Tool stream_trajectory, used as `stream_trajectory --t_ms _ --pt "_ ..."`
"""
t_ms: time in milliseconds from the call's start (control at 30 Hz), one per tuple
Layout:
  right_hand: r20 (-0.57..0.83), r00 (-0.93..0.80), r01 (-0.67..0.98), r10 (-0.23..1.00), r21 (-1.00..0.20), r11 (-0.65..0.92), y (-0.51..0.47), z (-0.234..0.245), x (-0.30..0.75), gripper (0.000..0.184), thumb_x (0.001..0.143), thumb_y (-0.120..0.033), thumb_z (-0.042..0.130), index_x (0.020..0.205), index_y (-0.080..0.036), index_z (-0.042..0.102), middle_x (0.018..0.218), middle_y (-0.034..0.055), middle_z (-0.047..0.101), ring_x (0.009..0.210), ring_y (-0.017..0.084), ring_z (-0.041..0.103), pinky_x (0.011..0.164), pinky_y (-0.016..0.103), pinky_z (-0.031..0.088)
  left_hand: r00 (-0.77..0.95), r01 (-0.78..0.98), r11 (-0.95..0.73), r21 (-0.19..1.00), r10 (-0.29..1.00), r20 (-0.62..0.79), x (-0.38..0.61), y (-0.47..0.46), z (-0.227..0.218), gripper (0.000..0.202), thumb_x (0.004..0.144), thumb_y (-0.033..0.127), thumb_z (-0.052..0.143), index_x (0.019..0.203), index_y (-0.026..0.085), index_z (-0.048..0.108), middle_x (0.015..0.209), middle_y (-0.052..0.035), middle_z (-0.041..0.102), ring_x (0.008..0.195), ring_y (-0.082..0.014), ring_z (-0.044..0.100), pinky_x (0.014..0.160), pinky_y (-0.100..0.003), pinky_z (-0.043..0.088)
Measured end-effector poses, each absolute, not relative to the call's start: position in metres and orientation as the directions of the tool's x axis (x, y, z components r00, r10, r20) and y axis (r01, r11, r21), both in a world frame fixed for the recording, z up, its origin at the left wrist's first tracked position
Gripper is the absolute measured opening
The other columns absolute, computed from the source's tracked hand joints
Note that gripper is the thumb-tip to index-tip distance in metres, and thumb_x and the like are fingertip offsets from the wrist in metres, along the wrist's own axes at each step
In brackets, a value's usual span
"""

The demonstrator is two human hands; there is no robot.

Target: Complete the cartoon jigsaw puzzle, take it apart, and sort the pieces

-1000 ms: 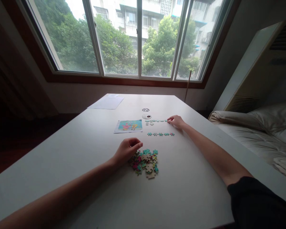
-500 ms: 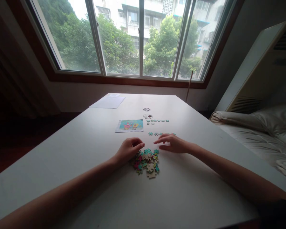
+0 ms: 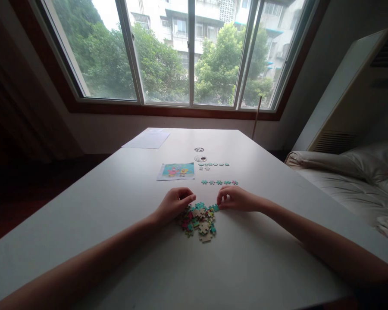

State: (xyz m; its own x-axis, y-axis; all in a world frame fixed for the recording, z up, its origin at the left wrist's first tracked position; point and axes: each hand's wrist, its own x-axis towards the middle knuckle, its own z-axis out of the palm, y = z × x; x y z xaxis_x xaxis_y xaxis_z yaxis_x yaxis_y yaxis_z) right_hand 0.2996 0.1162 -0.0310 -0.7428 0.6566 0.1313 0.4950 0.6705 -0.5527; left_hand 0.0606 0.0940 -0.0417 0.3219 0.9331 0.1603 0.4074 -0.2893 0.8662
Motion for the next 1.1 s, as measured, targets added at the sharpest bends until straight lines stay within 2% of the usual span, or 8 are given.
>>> stream_trajectory --t_ms 233,400,533,700,900,1100 --pt "0.153 -0.755 0.492 0.637 -0.51 0.705 0.115 -0.027 0.301 0.012 0.076 -0.027 0.058 0.077 -0.016 0.061 0.078 0.0041 0.06 0.069 0.011 0.052 0.063 0.022 0.043 0.335 0.416 -0.315 0.853 0.925 0.179 0.059 0.095 -0.041 0.027 0.074 0.036 0.051 0.066 0.011 0.058 0.056 0.0018 0.051 0.052 -0.009 0.043 0.05 -0.02 0.033" --pt "0.376 -0.683 0.43 0.626 -0.485 0.761 0.105 -0.032 0.29 0.012 0.079 -0.028 0.054 0.079 -0.017 0.06 0.08 0.0037 0.06 0.069 0.01 0.052 0.064 0.022 0.044 0.398 0.504 -0.443 0.741 0.881 0.256 0.062 0.086 -0.033 0.025 0.075 0.035 0.051 0.071 0.013 0.063 0.059 0.0004 0.055 0.053 -0.009 0.042 0.05 -0.02 0.033" --pt "0.52 -0.639 0.418 0.567 -0.384 0.823 0.087 -0.033 0.275 0.013 0.081 -0.029 0.052 0.08 -0.018 0.059 0.08 0.0039 0.059 0.07 0.011 0.052 0.067 0.025 0.043 0.457 0.527 -0.523 0.67 0.839 0.295 0.068 0.072 -0.025 0.024 0.074 0.035 0.053 0.073 0.015 0.066 0.059 -0.0002 0.056 0.053 -0.0094 0.042 0.05 -0.019 0.034" --pt "0.587 -0.625 0.448 0.515 -0.269 0.852 0.08 -0.032 0.269 0.013 0.081 -0.03 0.052 0.079 -0.019 0.06 0.079 0.0044 0.06 0.071 0.013 0.053 0.07 0.028 0.042 0.455 0.477 -0.503 0.721 0.843 0.287 0.071 0.069 -0.024 0.023 0.075 0.033 0.053 0.07 0.014 0.065 0.061 -0.0014 0.058 0.054 -0.0096 0.043 0.05 -0.019 0.035" --pt "0.617 -0.536 0.474 0.576 -0.345 0.81 0.082 -0.037 0.27 0.012 0.078 -0.03 0.055 0.08 -0.02 0.062 0.078 0.004 0.061 0.069 0.012 0.053 0.066 0.026 0.044 0.429 0.417 -0.428 0.802 0.87 0.241 0.069 0.074 -0.03 0.028 0.076 0.037 0.052 0.072 0.012 0.064 0.061 -0.0015 0.057 0.052 -0.0088 0.041 0.048 -0.019 0.033" --pt "0.628 -0.554 0.447 0.547 -0.331 0.831 0.079 -0.038 0.269 0.011 0.078 -0.027 0.055 0.079 -0.019 0.062 0.077 0.0034 0.062 0.066 0.011 0.053 0.065 0.027 0.044 0.446 0.361 -0.389 0.848 0.87 0.21 0.07 0.072 -0.028 0.029 0.075 0.038 0.054 0.073 0.011 0.064 0.062 -0.0019 0.058 0.053 -0.0092 0.043 0.049 -0.019 0.034"
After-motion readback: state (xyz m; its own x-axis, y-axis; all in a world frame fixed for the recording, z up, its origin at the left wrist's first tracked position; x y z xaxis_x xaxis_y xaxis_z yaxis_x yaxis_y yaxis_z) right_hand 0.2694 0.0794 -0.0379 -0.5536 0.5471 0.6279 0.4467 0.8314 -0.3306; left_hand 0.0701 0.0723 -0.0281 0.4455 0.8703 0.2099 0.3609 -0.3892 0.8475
